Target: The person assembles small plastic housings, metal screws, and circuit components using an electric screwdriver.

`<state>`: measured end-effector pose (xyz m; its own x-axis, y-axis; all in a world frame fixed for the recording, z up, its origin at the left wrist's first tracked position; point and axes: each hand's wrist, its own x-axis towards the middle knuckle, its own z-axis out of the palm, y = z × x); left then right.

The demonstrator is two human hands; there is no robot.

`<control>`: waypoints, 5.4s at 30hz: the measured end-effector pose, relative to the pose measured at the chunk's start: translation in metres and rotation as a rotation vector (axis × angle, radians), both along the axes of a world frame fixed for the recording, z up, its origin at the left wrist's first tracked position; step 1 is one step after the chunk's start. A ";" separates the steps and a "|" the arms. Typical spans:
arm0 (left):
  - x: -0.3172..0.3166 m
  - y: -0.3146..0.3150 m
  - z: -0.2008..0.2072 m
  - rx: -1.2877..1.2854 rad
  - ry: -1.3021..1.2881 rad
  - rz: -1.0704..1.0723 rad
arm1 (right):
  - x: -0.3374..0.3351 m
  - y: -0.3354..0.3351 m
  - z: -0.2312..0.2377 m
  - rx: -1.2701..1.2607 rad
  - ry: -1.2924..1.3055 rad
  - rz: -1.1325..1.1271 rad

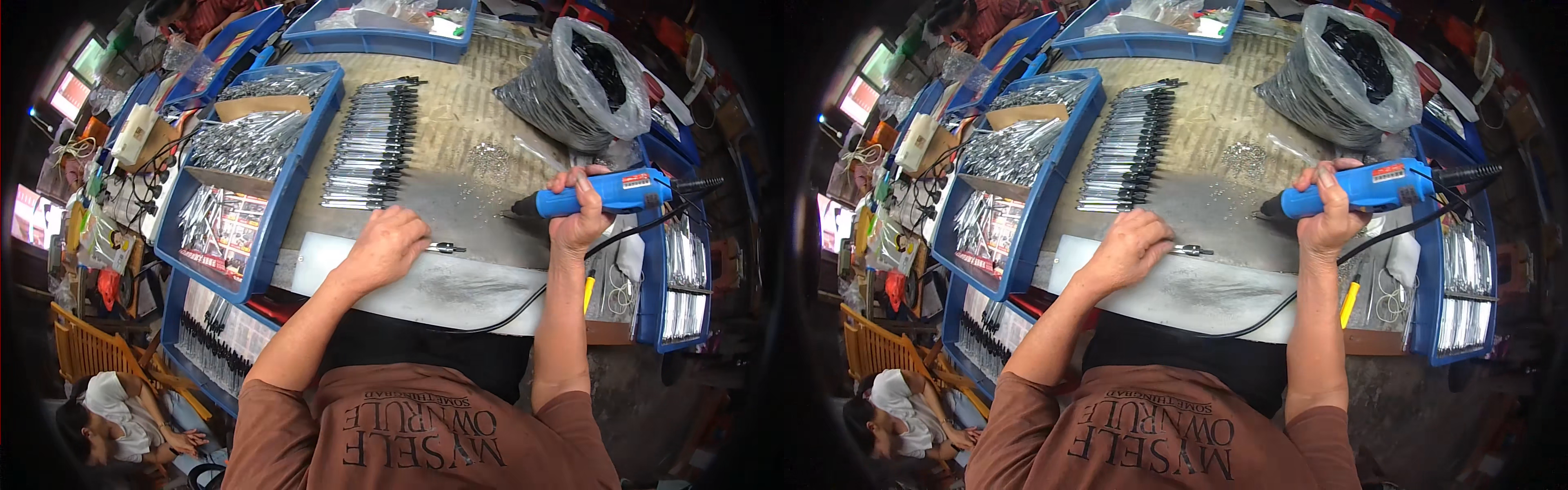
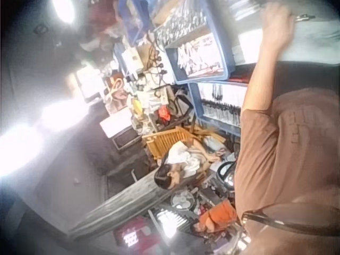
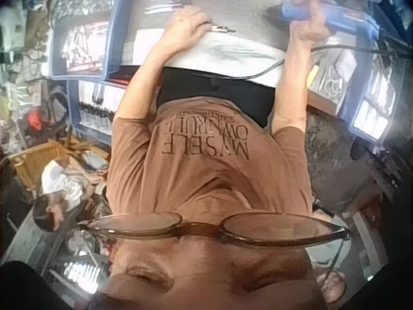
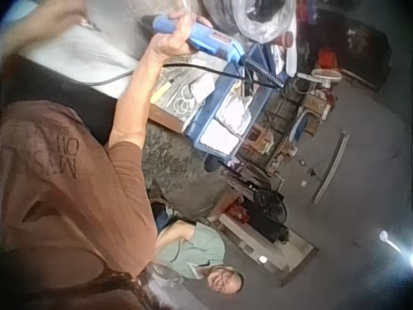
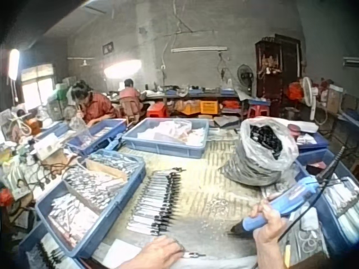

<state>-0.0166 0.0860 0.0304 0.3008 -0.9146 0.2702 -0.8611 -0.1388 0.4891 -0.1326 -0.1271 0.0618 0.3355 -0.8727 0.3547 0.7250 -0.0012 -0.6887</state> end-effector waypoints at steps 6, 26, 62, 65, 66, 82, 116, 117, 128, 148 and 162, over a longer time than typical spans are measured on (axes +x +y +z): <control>0.039 0.040 -0.009 -0.214 -0.171 0.358 | 0.000 -0.003 -0.002 -0.015 -0.003 -0.003; 0.069 0.028 -0.011 0.043 -0.465 0.274 | 0.001 -0.006 -0.006 0.012 0.016 -0.036; 0.010 -0.049 -0.020 -0.079 -0.100 0.156 | 0.002 -0.006 -0.004 -0.014 0.021 -0.049; 0.011 -0.055 -0.020 -0.082 -0.060 0.230 | 0.001 -0.005 -0.004 -0.007 0.038 -0.059; 0.011 -0.058 -0.019 -0.057 -0.063 0.252 | 0.001 -0.006 -0.004 -0.004 0.035 -0.058; 0.006 -0.068 -0.020 0.047 -0.051 0.336 | 0.001 -0.006 -0.002 -0.008 0.029 -0.055; 0.005 -0.072 -0.021 0.000 -0.009 0.352 | 0.034 0.021 0.006 -0.068 0.079 0.156; 0.005 -0.071 -0.020 0.014 -0.023 0.352 | 0.037 0.024 0.007 -0.122 0.129 0.168; 0.006 -0.069 -0.024 -0.019 -0.018 0.329 | 0.056 0.033 0.005 -0.201 0.215 0.220; 0.005 -0.069 -0.021 0.001 0.002 0.328 | 0.058 0.035 0.006 -0.177 0.216 0.211; 0.006 -0.069 -0.027 -0.031 0.033 0.325 | 0.071 0.041 0.001 -0.393 0.353 0.187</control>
<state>-0.0104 0.0165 0.0030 0.5850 -0.7607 0.2813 -0.7576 -0.3887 0.5244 -0.0612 -0.0863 0.0624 0.6292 -0.6118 0.4793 0.4629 -0.2003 -0.8635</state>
